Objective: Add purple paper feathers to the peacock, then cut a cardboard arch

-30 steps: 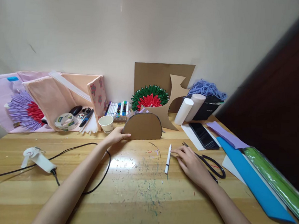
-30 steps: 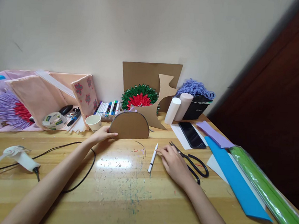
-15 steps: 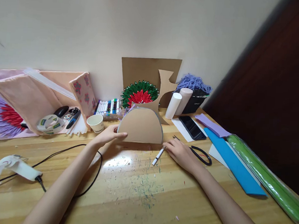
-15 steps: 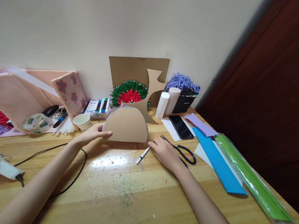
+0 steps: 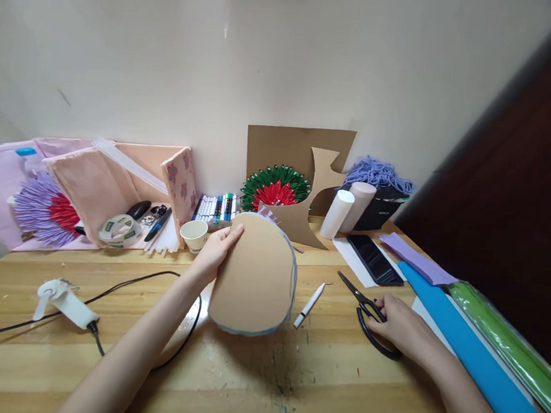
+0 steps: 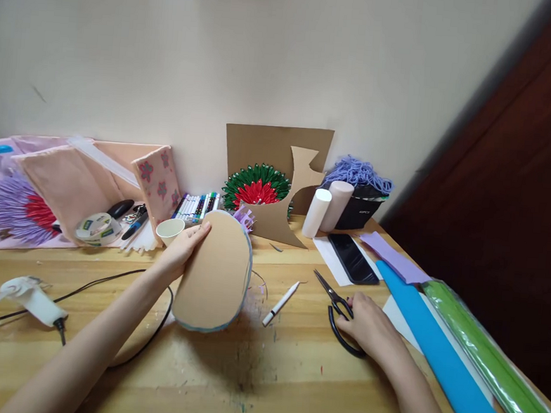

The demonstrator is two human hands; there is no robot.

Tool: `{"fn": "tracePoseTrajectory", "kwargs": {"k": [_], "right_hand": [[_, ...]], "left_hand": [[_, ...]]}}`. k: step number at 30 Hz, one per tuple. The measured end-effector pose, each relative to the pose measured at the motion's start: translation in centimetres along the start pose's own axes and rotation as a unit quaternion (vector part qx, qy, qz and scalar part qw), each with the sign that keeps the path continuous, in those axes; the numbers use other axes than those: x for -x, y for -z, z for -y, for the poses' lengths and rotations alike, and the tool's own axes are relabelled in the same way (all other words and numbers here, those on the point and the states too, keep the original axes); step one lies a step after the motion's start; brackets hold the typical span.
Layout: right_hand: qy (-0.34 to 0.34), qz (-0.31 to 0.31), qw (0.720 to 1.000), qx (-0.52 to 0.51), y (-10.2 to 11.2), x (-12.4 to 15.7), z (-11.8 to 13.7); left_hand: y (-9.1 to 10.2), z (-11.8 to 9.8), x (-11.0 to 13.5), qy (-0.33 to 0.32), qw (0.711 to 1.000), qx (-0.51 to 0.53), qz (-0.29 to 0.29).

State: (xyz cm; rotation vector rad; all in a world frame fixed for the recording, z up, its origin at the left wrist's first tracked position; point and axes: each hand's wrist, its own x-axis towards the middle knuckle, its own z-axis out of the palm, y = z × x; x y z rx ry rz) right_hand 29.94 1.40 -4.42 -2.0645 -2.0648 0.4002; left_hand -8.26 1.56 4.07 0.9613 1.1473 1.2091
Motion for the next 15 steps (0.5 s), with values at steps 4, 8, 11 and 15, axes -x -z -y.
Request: {"fn": "tracePoseTrajectory", "kwargs": {"k": [4, 8, 11, 15], "right_hand": [[-0.003, 0.012, 0.988, -0.156, 1.5, 0.8, 1.7], [0.009, 0.109, 0.865, -0.489, 1.8, 2.5, 5.6], [0.081, 0.218, 0.719, -0.655, 0.7, 3.8, 8.7], [0.105, 0.301, 0.69, -0.65, -0.8, 5.0, 10.1]], "left_hand": [[-0.8, -1.8, 1.2, -0.045, 0.974, -0.211, 0.074], [-2.4, -2.8, 1.2, -0.09, 0.922, -0.35, 0.141], [-3.7, -2.8, 0.5, -0.099, 0.893, -0.398, 0.183], [-5.3, -2.6, -0.6, -0.103, 0.872, -0.423, 0.222]]}}
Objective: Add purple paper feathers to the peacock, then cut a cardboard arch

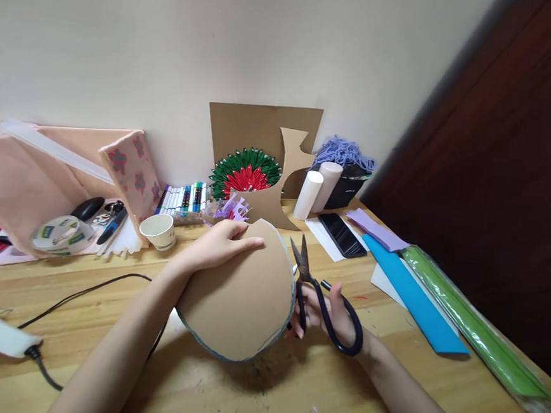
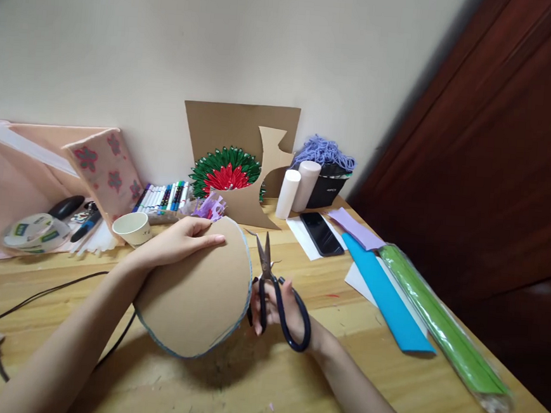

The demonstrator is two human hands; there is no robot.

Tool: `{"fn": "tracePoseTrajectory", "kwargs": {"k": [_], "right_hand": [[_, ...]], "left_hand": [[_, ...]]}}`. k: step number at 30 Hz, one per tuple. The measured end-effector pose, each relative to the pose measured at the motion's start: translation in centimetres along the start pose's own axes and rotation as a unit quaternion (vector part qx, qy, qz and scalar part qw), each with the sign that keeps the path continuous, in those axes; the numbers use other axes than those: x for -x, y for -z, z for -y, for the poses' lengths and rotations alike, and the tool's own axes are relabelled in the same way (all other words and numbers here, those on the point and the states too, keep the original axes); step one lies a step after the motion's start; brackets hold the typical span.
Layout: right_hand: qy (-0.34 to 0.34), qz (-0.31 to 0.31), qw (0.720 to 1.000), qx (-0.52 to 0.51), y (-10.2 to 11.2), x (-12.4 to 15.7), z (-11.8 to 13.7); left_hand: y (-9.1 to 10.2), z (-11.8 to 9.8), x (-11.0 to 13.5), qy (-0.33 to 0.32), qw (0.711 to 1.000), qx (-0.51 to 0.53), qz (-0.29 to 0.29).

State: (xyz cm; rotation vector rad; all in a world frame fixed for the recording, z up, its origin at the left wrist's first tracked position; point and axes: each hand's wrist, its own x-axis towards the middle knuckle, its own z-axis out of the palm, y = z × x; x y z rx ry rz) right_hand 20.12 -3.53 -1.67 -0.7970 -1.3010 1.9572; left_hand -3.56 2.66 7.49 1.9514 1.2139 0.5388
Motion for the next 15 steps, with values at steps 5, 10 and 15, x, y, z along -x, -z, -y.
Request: {"fn": "tracePoseTrajectory", "kwargs": {"k": [5, 10, 15], "right_hand": [[0.024, -0.001, 0.995, 0.098, 0.5, 0.6, -0.8], [0.034, -0.017, 0.98, 0.195, 0.7, 1.0, -0.5], [0.036, -0.02, 0.972, 0.23, 0.8, 1.2, -0.2]], "left_hand": [[-0.9, -0.5, -1.5, -0.015, 0.998, -0.066, 0.004], [-1.7, -0.2, -2.3, 0.001, 0.997, -0.05, 0.05], [-1.8, 0.0, -2.4, 0.017, 0.997, -0.046, 0.054]]}}
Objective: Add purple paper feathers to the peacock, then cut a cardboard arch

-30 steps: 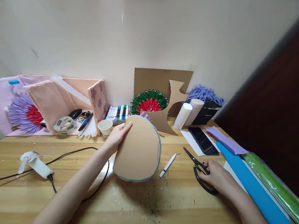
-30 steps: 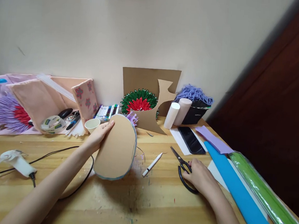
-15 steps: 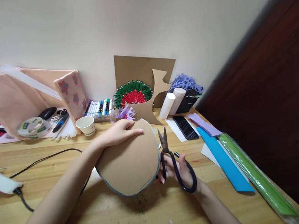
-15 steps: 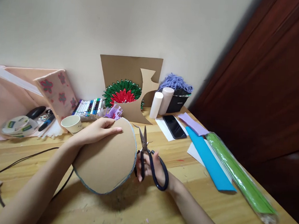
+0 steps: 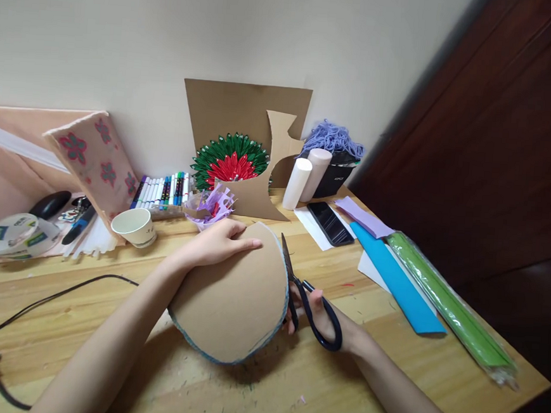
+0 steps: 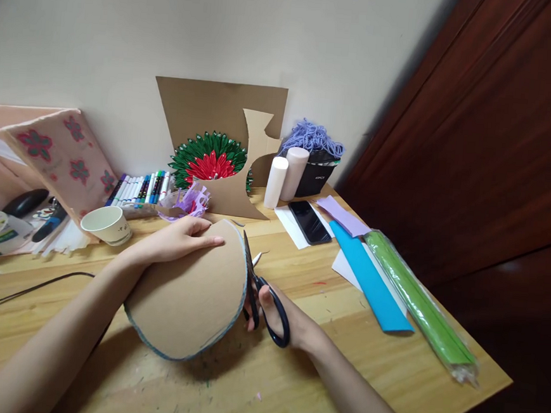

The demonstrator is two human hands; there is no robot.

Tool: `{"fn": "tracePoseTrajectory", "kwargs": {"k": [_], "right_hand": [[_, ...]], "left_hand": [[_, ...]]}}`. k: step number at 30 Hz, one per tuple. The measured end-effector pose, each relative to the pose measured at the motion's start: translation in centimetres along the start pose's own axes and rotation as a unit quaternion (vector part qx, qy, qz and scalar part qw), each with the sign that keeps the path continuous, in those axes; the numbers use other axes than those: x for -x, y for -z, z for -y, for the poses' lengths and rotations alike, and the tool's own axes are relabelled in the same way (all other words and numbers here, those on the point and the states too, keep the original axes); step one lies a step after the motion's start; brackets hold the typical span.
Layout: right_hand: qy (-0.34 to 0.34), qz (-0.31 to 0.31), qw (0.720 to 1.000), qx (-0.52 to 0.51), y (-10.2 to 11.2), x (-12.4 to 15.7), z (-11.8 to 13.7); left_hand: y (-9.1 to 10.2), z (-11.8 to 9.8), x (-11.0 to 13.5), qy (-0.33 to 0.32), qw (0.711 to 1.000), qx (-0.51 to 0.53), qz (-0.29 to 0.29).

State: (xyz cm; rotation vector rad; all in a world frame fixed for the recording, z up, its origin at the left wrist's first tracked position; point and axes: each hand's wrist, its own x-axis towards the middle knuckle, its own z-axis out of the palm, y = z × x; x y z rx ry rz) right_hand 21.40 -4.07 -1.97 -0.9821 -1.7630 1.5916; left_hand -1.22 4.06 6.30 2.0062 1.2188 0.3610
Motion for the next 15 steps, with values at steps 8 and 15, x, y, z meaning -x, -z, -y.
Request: {"fn": "tracePoseTrajectory", "kwargs": {"k": [8, 15], "right_hand": [[-0.036, -0.093, 0.995, -0.026, -1.6, -0.8, 0.6], [-0.064, -0.105, 0.992, 0.009, -1.0, -0.8, -0.6]], "left_hand": [[-0.1, 0.4, -0.3, -0.003, 1.0, 0.016, -0.001], [0.5, 0.7, -0.1, -0.025, 0.999, 0.024, -0.002]]}}
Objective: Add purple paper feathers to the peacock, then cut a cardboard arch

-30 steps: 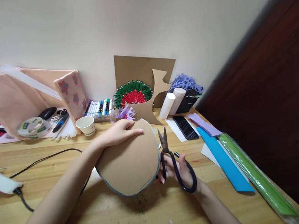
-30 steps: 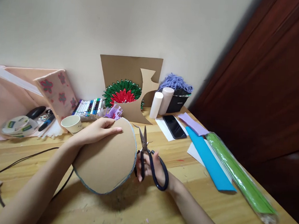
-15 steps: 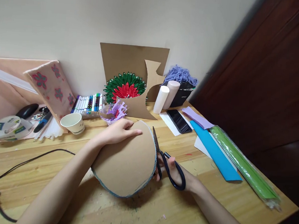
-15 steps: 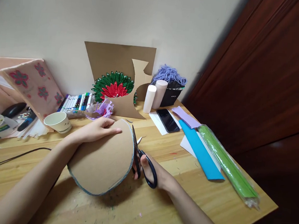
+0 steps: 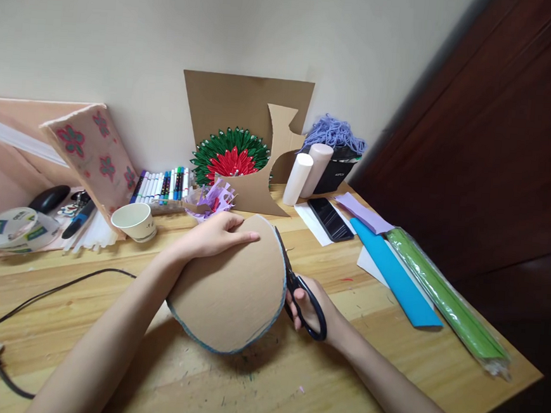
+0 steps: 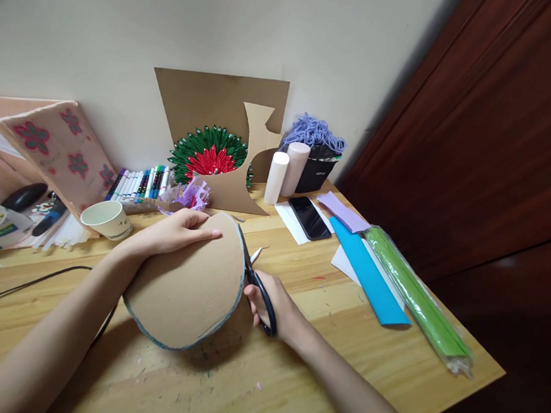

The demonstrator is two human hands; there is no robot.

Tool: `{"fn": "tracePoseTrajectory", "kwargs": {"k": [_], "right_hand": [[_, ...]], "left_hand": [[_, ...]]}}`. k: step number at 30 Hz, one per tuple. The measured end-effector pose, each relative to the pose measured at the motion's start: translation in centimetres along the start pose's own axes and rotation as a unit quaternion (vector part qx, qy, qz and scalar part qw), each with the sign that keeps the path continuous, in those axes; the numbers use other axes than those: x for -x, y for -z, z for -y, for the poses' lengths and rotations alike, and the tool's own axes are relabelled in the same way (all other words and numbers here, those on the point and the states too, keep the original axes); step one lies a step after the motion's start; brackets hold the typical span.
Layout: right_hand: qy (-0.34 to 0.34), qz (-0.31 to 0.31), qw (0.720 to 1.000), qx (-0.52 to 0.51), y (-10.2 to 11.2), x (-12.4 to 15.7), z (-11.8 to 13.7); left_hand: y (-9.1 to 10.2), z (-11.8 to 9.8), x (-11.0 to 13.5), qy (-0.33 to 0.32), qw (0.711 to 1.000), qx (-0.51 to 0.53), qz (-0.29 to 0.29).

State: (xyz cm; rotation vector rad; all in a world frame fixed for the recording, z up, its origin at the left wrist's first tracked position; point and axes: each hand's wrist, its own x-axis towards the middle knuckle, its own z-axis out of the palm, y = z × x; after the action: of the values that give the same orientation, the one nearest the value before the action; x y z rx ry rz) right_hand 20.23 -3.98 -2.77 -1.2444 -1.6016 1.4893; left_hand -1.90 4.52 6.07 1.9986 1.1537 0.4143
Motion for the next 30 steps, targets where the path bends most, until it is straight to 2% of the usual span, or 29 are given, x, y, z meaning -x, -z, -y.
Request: {"fn": "tracePoseTrajectory", "kwargs": {"k": [3, 7, 9, 17, 21, 26, 30], "right_hand": [[0.008, 0.029, 0.999, 0.017, 0.6, 0.1, 0.5], [0.011, 0.093, 0.994, -0.051, 0.7, 0.3, 1.6], [0.017, 0.105, 0.992, -0.063, 0.6, 0.4, 1.7], [0.037, 0.081, 0.996, 0.023, 1.0, 0.5, 1.5], [0.03, 0.081, 0.996, 0.017, 0.6, 0.3, 1.0], [0.0, 0.051, 0.999, -0.01, -0.1, 0.2, 0.7], [0.01, 0.043, 0.999, 0.018, 0.2, 0.1, 0.2]], "left_hand": [[0.2, 0.1, 0.1, -0.002, 1.0, -0.004, 0.0], [0.1, 0.5, 0.0, -0.005, 0.999, -0.04, -0.018], [-0.1, 0.7, 0.0, -0.006, 0.999, -0.049, -0.019], [-0.3, 0.5, -0.1, -0.013, 0.999, -0.036, 0.002], [-0.5, 0.5, -0.2, -0.008, 1.0, -0.028, 0.01], [-0.5, 0.5, -0.1, -0.001, 1.0, -0.025, 0.011], [-0.3, 0.5, 0.0, 0.005, 0.999, -0.03, 0.018]]}}
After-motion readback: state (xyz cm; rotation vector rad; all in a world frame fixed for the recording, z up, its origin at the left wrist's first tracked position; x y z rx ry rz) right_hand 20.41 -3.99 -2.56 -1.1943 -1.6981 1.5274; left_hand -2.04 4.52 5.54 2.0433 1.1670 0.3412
